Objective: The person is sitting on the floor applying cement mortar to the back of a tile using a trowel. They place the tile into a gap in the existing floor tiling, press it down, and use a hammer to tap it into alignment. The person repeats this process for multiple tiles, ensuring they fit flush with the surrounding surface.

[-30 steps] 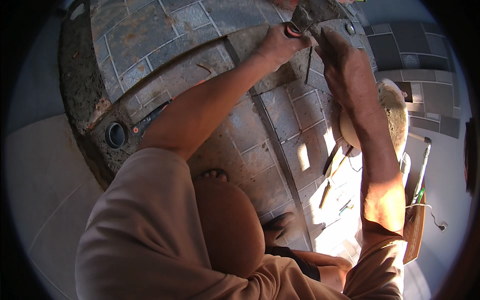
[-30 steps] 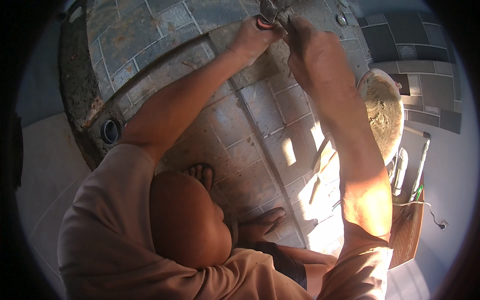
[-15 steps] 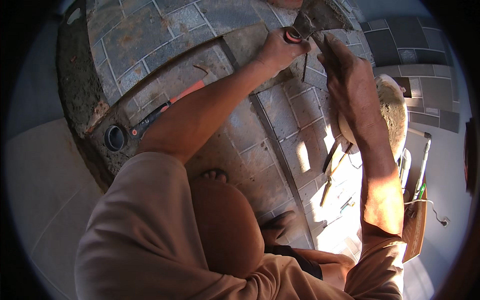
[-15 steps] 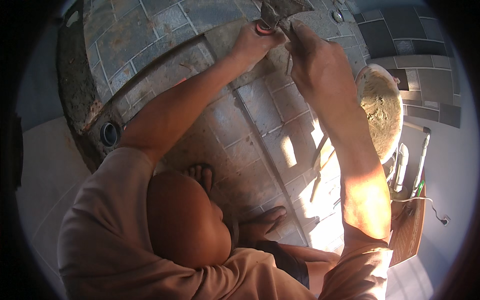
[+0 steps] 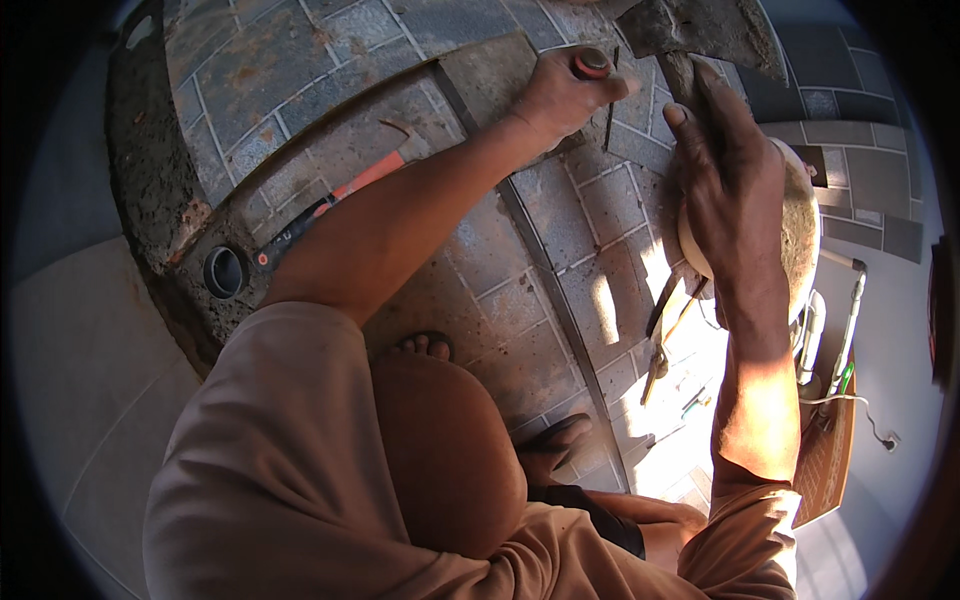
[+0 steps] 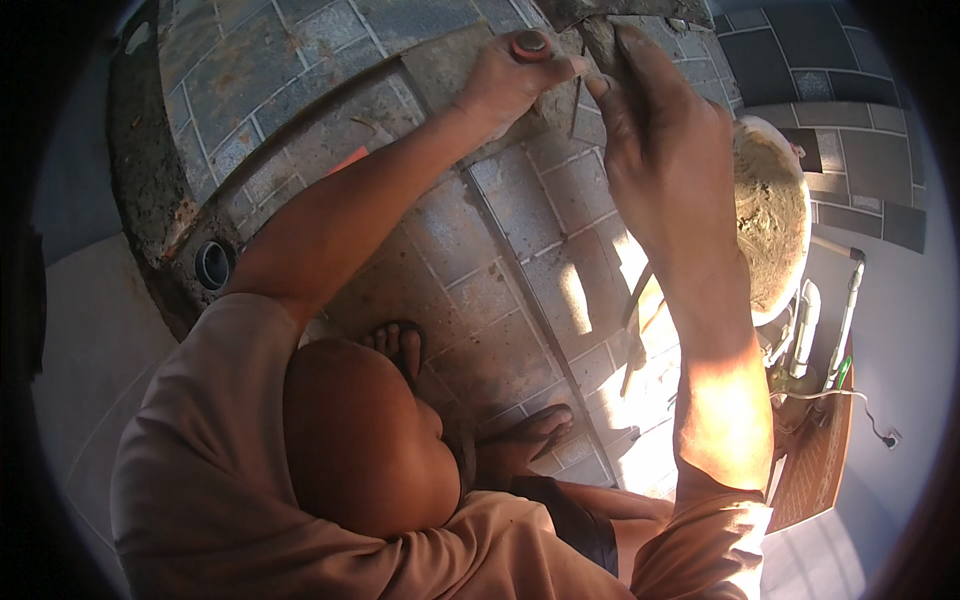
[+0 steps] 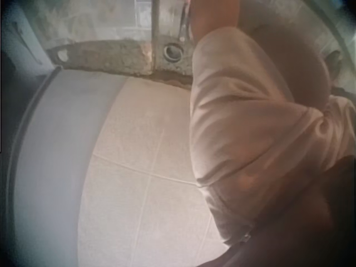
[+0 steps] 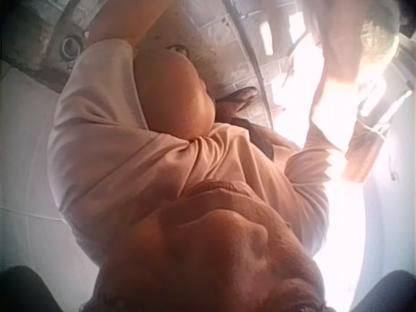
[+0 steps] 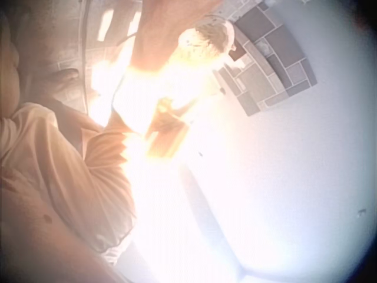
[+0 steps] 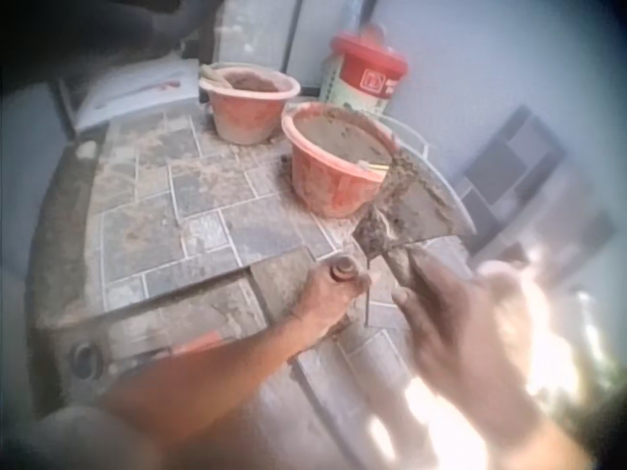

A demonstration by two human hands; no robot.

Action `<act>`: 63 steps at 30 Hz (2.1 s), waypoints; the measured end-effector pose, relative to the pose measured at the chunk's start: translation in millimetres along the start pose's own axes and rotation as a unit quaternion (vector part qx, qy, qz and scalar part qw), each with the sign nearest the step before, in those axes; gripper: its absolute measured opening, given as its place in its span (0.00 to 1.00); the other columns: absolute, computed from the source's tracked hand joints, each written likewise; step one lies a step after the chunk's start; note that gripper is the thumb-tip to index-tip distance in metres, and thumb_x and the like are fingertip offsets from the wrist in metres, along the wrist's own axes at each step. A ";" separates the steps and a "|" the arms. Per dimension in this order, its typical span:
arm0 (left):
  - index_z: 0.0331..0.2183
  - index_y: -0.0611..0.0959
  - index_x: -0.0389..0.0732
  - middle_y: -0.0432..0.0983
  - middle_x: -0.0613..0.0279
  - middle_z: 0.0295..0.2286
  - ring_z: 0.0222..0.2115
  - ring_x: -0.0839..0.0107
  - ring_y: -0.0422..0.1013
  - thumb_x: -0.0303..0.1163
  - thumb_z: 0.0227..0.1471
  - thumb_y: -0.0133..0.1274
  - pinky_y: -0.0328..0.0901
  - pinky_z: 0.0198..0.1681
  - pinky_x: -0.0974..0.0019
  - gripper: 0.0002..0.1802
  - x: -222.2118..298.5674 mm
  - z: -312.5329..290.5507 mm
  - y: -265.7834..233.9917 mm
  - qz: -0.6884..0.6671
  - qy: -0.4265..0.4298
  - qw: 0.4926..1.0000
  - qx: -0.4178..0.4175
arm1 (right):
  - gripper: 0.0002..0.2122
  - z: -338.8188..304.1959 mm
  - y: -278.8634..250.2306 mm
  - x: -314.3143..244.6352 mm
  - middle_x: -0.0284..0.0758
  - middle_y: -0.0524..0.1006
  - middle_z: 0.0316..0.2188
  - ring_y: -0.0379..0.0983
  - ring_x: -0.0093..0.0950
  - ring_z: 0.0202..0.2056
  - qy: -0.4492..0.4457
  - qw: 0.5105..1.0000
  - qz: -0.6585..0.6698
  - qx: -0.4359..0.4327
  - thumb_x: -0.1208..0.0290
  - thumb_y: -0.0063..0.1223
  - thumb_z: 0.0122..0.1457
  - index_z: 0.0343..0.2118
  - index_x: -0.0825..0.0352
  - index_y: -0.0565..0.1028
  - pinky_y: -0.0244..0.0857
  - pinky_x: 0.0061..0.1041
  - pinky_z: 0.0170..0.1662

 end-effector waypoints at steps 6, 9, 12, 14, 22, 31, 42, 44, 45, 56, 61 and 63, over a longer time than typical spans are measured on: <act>0.29 0.81 0.43 0.74 0.74 0.28 0.31 0.79 0.68 0.38 0.44 0.77 0.69 0.40 0.67 0.19 -4.4 0.2 -1.0 0.082 -0.032 0.996 0.010 | 0.15 -3.0 1.1 -9.7 0.52 0.83 0.34 0.81 0.55 0.39 -0.105 0.992 -0.030 0.067 0.74 0.59 0.65 0.54 0.67 0.77 0.76 0.43 0.40; 0.29 0.82 0.42 0.75 0.73 0.28 0.31 0.79 0.68 0.38 0.44 0.77 0.69 0.41 0.67 0.19 0.1 0.1 7.9 0.026 -0.024 0.999 0.012 | 0.14 -2.3 26.6 16.0 0.55 0.82 0.34 0.80 0.55 0.38 0.006 0.992 -0.077 -0.095 0.72 0.57 0.65 0.53 0.66 0.77 0.74 0.51 0.39; 0.28 0.81 0.42 0.75 0.73 0.28 0.31 0.78 0.69 0.38 0.44 0.77 0.69 0.40 0.67 0.19 -0.4 -4.0 5.8 -0.007 -0.020 1.000 0.009 | 0.15 1.1 13.8 8.9 0.54 0.82 0.34 0.81 0.55 0.39 -0.057 0.997 -0.047 -0.031 0.73 0.58 0.65 0.54 0.67 0.77 0.75 0.49 0.40; 0.28 0.81 0.41 0.74 0.73 0.27 0.30 0.79 0.68 0.38 0.44 0.77 0.68 0.40 0.67 0.19 -6.0 -10.3 2.5 0.001 -0.031 0.999 0.007 | 0.16 -0.8 4.6 -0.7 0.53 0.83 0.35 0.81 0.54 0.40 -0.055 0.998 -0.002 0.015 0.73 0.59 0.64 0.54 0.69 0.77 0.75 0.47 0.41; 0.26 0.80 0.41 0.72 0.74 0.25 0.29 0.80 0.64 0.35 0.44 0.76 0.67 0.38 0.67 0.18 -7.3 -8.6 5.7 0.072 -0.043 0.996 -0.006 | 0.19 -6.7 -16.1 -28.0 0.52 0.83 0.46 0.82 0.44 0.50 -0.072 0.995 -0.038 0.064 0.72 0.60 0.67 0.58 0.72 0.75 0.75 0.39 0.52; 0.27 0.80 0.44 0.75 0.72 0.26 0.32 0.78 0.71 0.34 0.48 0.75 0.70 0.42 0.66 0.16 -9.1 -1.6 1.3 0.001 -0.016 1.000 0.005 | 0.16 -11.1 11.8 7.1 0.48 0.85 0.35 0.83 0.51 0.41 0.026 0.999 -0.024 -0.024 0.71 0.59 0.65 0.56 0.65 0.77 0.76 0.42 0.45; 0.22 0.77 0.42 0.71 0.72 0.21 0.24 0.79 0.66 0.41 0.48 0.72 0.67 0.32 0.65 0.21 0.7 4.1 22.4 0.149 0.002 0.982 -0.116 | 0.18 -23.5 2.2 13.5 0.47 0.85 0.43 0.84 0.33 0.46 0.098 0.988 0.115 0.031 0.74 0.61 0.66 0.57 0.71 0.76 0.75 0.30 0.48; 0.21 0.76 0.40 0.71 0.70 0.20 0.25 0.77 0.65 0.45 0.47 0.72 0.68 0.34 0.63 0.24 -4.5 8.8 22.4 0.183 -0.011 0.975 -0.127 | 0.18 -20.8 -2.6 7.9 0.46 0.86 0.42 0.84 0.31 0.43 0.084 0.988 0.117 0.053 0.73 0.62 0.66 0.57 0.71 0.76 0.75 0.30 0.46; 0.21 0.76 0.39 0.71 0.69 0.20 0.25 0.76 0.65 0.46 0.47 0.72 0.69 0.34 0.62 0.25 -6.7 11.0 24.9 0.189 -0.017 0.973 -0.132 | 0.18 -20.0 -5.4 6.2 0.45 0.86 0.42 0.84 0.31 0.40 0.069 0.988 0.119 0.067 0.73 0.62 0.66 0.57 0.71 0.76 0.75 0.30 0.44; 0.21 0.77 0.40 0.73 0.73 0.20 0.24 0.78 0.68 0.35 0.47 0.71 0.68 0.32 0.64 0.18 0.7 22.5 8.8 0.110 -0.017 0.985 -0.131 | 0.17 -12.4 1.5 13.9 0.52 0.84 0.38 0.85 0.47 0.40 0.003 0.996 0.059 0.065 0.73 0.59 0.66 0.56 0.68 0.76 0.75 0.39 0.43; 0.21 0.78 0.40 0.73 0.74 0.20 0.25 0.80 0.68 0.34 0.47 0.71 0.67 0.32 0.64 0.17 -0.1 26.0 10.6 0.153 0.001 0.978 -0.140 | 0.16 -5.4 11.5 10.8 0.53 0.84 0.38 0.85 0.47 0.40 -0.013 0.996 0.064 0.056 0.72 0.59 0.66 0.56 0.70 0.76 0.75 0.37 0.43; 0.21 0.77 0.40 0.72 0.74 0.20 0.25 0.80 0.66 0.35 0.47 0.70 0.67 0.31 0.63 0.18 -2.6 22.8 17.6 0.115 -0.022 0.986 -0.122 | 0.16 -5.8 29.8 30.6 0.52 0.84 0.36 0.84 0.48 0.38 0.048 0.996 -0.046 -0.066 0.72 0.59 0.66 0.55 0.70 0.77 0.75 0.36 0.41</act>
Point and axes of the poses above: each hand's wrist, its own z-axis towards the middle knuckle, its own y-axis out of the palm, x = y × z, the point moved 7 cm from there along z, towards the middle knuckle
